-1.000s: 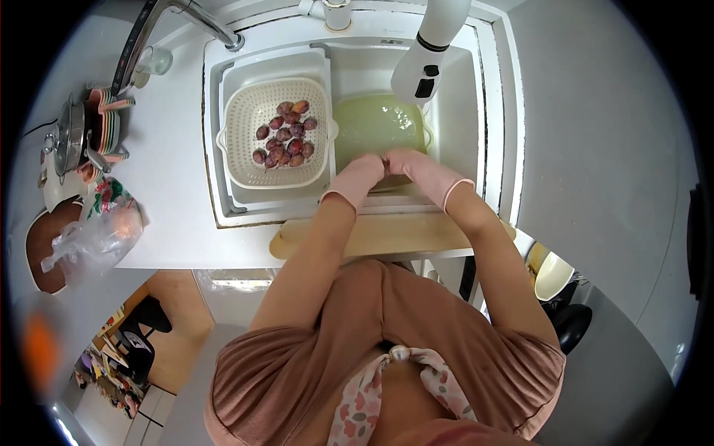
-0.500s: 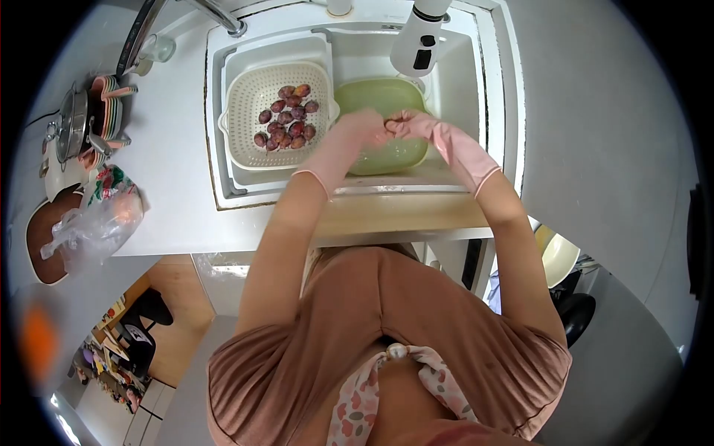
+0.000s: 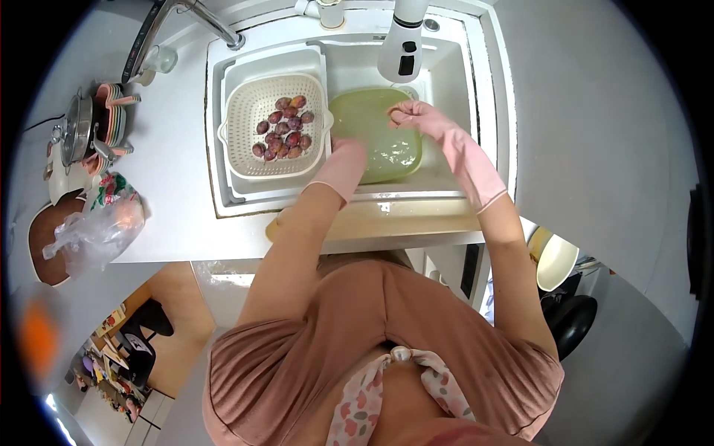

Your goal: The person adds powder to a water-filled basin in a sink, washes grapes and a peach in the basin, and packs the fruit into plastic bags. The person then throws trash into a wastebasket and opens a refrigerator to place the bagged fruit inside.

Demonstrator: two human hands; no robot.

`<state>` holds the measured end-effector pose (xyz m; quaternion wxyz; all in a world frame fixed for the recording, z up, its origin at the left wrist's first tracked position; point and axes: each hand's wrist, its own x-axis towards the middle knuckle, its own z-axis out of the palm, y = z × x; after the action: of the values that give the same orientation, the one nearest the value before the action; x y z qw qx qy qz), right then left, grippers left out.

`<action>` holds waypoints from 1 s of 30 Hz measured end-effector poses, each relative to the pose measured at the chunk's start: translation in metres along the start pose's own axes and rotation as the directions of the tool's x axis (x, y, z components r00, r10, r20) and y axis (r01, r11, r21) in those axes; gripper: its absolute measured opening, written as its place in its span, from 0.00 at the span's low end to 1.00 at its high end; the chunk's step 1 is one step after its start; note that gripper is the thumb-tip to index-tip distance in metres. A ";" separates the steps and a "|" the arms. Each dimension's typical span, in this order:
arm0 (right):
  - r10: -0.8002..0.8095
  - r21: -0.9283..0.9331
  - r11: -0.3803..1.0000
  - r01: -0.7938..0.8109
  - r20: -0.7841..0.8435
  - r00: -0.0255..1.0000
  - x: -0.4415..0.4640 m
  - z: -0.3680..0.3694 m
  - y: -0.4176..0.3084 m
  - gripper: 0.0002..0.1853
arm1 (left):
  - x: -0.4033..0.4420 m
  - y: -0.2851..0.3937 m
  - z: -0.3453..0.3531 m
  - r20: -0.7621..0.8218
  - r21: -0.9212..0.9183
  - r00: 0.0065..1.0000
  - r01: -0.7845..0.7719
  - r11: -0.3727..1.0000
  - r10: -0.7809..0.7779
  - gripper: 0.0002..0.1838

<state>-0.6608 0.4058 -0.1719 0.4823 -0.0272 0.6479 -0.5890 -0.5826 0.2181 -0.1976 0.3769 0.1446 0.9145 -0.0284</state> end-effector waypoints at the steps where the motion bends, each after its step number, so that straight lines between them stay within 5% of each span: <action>1: -0.119 0.211 0.972 0.104 0.062 0.991 -0.008 -0.002 0.002 0.16 | 0.003 0.003 0.007 0.000 -0.065 1.000 -0.014 0.998 0.014 0.12; 4: -0.041 -0.203 0.979 0.030 -0.048 0.998 0.013 -0.006 0.034 0.14 | 0.000 0.011 0.021 -0.001 -0.261 0.999 -0.043 0.965 0.044 0.14; 5: -0.033 -0.691 0.723 -0.027 -0.073 0.997 0.004 -0.003 0.035 0.12 | -0.004 0.013 0.018 -0.049 -0.281 0.996 -0.083 0.956 0.072 0.14; 8: -0.011 -0.411 0.908 -0.076 -0.205 0.979 -0.008 0.016 0.004 0.11 | -0.039 0.014 -0.020 -0.195 -0.384 0.979 -0.130 0.914 0.058 0.14; 11: -0.121 -0.598 0.801 -0.027 -0.205 0.971 0.007 0.036 -0.016 0.11 | -0.082 -0.003 -0.034 -0.285 -0.553 0.958 -0.138 0.821 -0.031 0.13; 14: -0.350 -0.617 0.747 0.250 -0.044 0.936 -0.006 0.112 -0.085 0.09 | -0.152 -0.013 -0.043 -0.381 -0.735 0.915 -0.210 0.645 -0.137 0.13; 20: -0.268 -0.949 0.155 0.275 0.227 0.936 0.040 0.208 -0.130 0.19 | -0.296 -0.067 -0.030 -0.215 -0.954 0.910 -0.119 0.275 -0.353 0.16; 22: -0.292 -0.951 -0.074 0.300 0.308 0.905 0.048 0.230 -0.127 0.25 | -0.337 -0.097 -0.001 -0.283 -0.947 0.863 -0.181 0.267 -0.418 0.18; 23: -0.321 -0.950 -0.054 0.306 0.307 0.896 0.054 0.247 -0.133 0.26 | -0.367 -0.112 0.010 -0.297 -0.949 0.841 -0.209 0.234 -0.453 0.19; 25: -0.374 -0.952 0.003 0.305 0.281 0.884 0.052 0.291 -0.155 0.28 | -0.413 -0.144 0.051 -0.279 -0.953 0.752 -0.293 0.076 -0.597 0.19; 30: -0.457 -0.851 0.061 0.522 0.441 0.772 0.087 0.447 -0.210 0.33 | -0.495 -0.254 0.157 -0.090 -0.953 0.369 -0.302 -0.028 -0.925 0.22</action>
<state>-0.5250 -0.0401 0.0133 0.1544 -0.5417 0.8008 -0.2035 -0.2150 -0.1707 0.0208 -0.1534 -0.4350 0.7092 0.5332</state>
